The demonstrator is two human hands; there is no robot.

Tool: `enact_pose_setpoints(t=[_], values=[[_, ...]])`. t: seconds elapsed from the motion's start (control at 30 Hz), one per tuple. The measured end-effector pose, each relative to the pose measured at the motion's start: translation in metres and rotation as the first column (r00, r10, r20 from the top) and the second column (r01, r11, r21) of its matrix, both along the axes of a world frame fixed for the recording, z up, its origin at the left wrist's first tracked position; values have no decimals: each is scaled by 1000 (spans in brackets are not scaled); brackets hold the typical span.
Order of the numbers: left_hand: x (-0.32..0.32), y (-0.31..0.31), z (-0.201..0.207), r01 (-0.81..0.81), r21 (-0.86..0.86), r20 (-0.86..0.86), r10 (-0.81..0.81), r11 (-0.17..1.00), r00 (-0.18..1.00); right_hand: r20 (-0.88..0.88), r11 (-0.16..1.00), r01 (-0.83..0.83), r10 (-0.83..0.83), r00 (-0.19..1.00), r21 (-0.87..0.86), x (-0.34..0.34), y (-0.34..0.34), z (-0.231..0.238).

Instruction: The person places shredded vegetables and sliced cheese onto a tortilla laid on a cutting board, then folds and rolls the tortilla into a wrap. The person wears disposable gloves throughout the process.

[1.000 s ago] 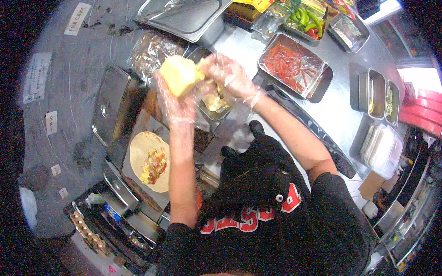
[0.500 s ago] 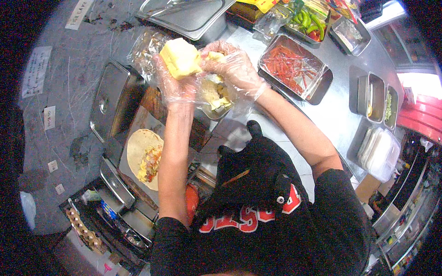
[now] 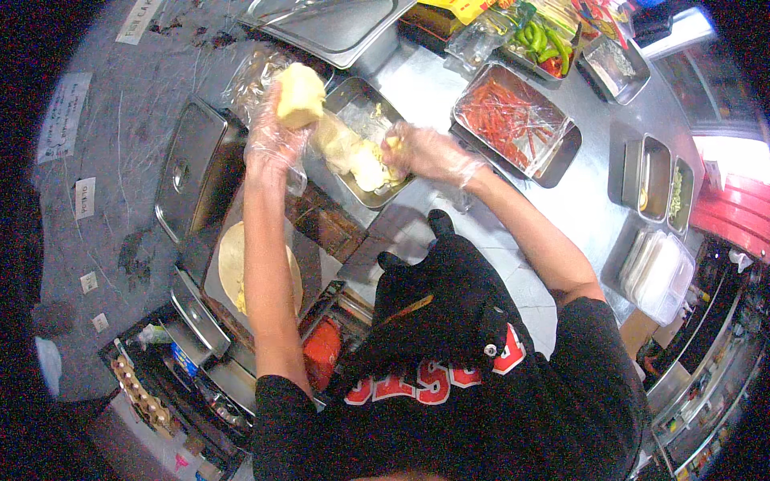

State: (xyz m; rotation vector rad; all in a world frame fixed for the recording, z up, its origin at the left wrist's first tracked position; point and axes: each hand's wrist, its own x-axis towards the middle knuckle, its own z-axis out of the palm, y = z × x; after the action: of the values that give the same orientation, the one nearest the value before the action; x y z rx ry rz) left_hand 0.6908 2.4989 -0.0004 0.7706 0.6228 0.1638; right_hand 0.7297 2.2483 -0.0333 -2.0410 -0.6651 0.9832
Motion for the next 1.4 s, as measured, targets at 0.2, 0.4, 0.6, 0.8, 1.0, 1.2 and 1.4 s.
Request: enact_pose_setpoints(t=[0.2, 0.4, 0.6, 0.8, 1.0, 1.2, 1.4], values=[[18, -13, -22, 395, 724, -282, -280, 565, 917, 528, 900, -277, 424, 736, -337, -23, 31, -40], [56, -15, -29, 684, 714, -558, -470, 149, 684, 754, 967, -224, 235, 614, -119, -24, 22, -83], [86, 9, -67, 515, 662, -739, -360, -544, 569, 798, 966, -244, 215, 563, -88, -26, 22, -87], [71, -21, -18, 626, 545, -825, -227, -557, 517, 694, 969, -203, 243, 677, -141, -22, 19, -98], [53, -62, -20, 652, 317, -887, 27, -689, 460, 699, 966, -223, 249, 671, -130, -25, 25, -96], [55, -47, -28, 688, 409, -884, -75, -599, 461, 695, 965, -217, 258, 671, -148, -26, 18, -92], [41, -12, -52, 560, 779, -626, -297, -283, 721, 662, 958, -231, 286, 692, -173, -28, 23, -89]])
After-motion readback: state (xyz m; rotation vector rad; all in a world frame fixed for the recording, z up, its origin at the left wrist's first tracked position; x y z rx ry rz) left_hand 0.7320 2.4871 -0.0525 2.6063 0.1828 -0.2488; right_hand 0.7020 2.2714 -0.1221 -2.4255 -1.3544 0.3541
